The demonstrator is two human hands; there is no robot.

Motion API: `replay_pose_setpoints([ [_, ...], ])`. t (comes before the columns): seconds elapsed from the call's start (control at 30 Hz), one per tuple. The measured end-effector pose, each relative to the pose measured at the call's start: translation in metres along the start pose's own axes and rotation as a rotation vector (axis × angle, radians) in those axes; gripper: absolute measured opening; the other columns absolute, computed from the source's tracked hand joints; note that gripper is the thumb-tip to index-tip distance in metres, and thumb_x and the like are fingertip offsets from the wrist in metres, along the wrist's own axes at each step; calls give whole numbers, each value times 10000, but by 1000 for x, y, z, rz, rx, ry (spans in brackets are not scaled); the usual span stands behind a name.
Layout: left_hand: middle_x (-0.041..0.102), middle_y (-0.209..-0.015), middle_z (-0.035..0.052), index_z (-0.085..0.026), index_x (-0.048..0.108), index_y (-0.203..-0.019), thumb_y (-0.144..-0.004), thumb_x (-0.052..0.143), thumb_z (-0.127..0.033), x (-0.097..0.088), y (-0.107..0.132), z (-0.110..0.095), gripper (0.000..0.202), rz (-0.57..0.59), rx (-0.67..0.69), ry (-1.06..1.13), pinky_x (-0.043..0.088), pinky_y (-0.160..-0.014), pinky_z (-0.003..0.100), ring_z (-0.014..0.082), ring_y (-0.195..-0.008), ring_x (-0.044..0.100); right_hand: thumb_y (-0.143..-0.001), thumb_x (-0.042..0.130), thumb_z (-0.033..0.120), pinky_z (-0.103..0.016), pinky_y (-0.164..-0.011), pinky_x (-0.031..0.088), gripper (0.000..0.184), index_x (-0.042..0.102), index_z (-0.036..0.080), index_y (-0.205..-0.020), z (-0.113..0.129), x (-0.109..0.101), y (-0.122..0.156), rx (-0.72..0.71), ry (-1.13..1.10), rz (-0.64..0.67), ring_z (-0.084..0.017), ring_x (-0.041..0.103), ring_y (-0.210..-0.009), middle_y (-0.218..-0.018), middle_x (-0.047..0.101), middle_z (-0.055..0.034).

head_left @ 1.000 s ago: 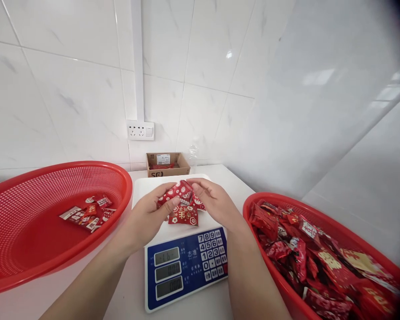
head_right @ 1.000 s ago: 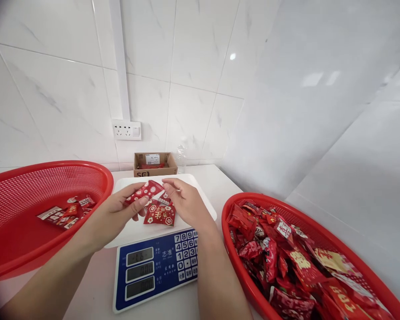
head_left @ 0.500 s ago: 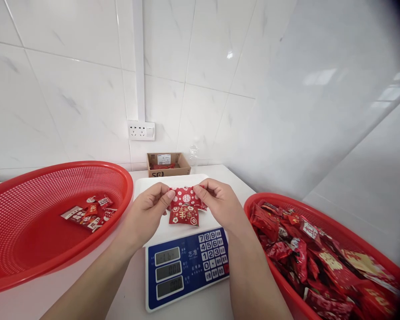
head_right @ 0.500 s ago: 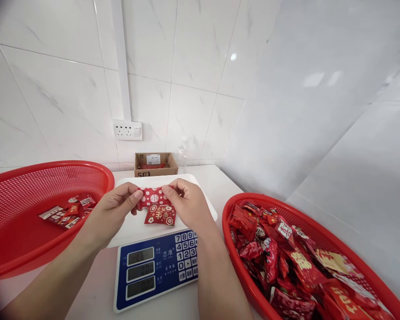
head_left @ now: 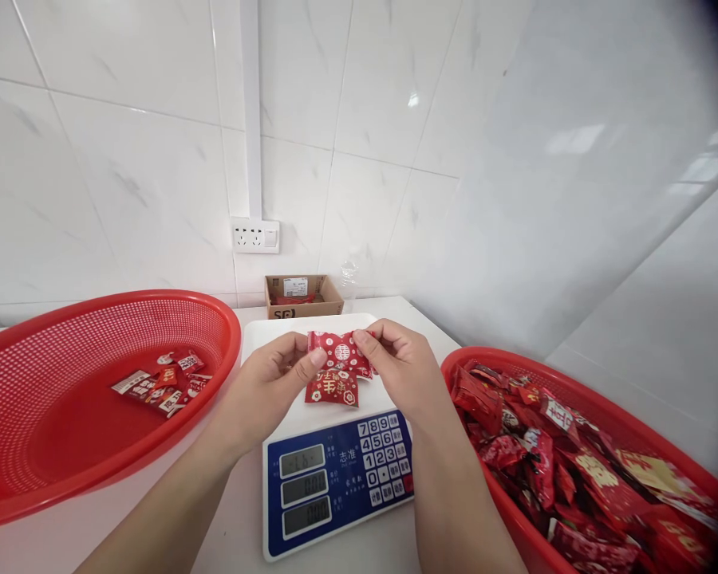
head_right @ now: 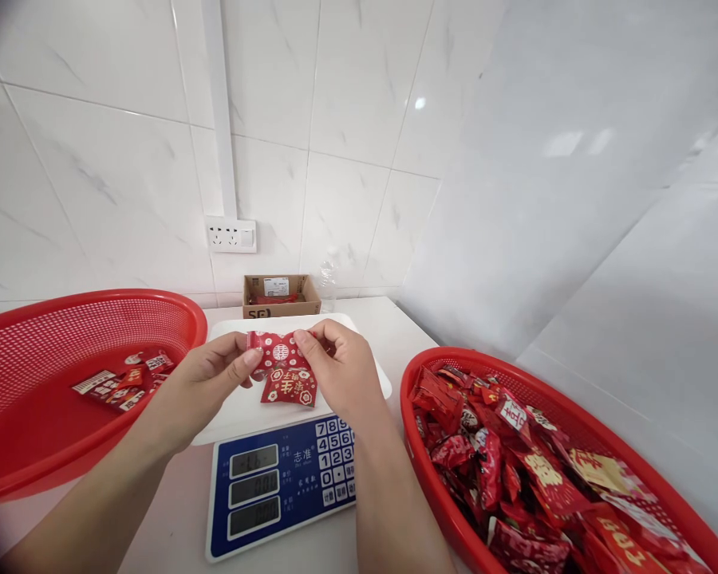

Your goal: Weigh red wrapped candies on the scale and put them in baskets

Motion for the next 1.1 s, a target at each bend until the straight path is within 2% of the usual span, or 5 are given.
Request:
replay_pose_setpoints([
  [0.1, 633, -709, 14, -204, 658, -749, -795, 676, -533, 9, 2, -2, 333, 75, -19, 70, 498, -687, 284, 192, -735, 589, -846, 588, 440, -244, -515, 381, 328, 515, 209, -625, 3, -1, 2, -6, -37, 17, -120, 427, -533, -569, 470, 41],
  [0.3, 543, -644, -14, -203, 668, -700, -811, 696, -468, 4, 6, -11, 288, 19, 76, 214, 498, -656, 247, 133, -635, 495, -844, 635, 499, -250, -539, 438, 316, 613, 205, -731, 10, 14, 14, 19, -139, 269, -136, 516, -596, -646, 559, 13],
  [0.5, 580, -692, -15, -230, 704, -791, -837, 680, -447, 11, 12, -19, 223, 90, 86, 198, 478, -645, 214, 123, -666, 515, -869, 630, 363, -238, -508, 448, 255, 629, 226, -654, 27, 6, 19, -100, -140, 194, -120, 494, -535, -587, 548, 27],
  [0.77, 693, -775, 11, -225, 698, -806, -815, 714, -400, 12, 14, -20, 175, 78, 57, 188, 533, -711, 272, 164, -753, 623, -842, 691, 393, -266, -624, 540, 170, 694, 226, -876, 21, 12, 22, -33, -106, 249, -161, 644, -704, -784, 694, -4],
  [1.1, 699, -940, -24, -306, 720, -924, -775, 756, -269, 5, 24, -35, 157, -51, 215, 110, 547, -722, 262, 152, -834, 658, -854, 692, 186, -300, -733, 520, 87, 712, 270, -859, 42, -4, 26, -320, -165, 87, -157, 638, -813, -835, 687, 11],
])
Point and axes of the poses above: each hand's wrist, its own y-axis away from the middle knuckle, its own x-axis out of the palm, z = x × y, the point moved 9 cm from there along -y, towards the middle knuckle
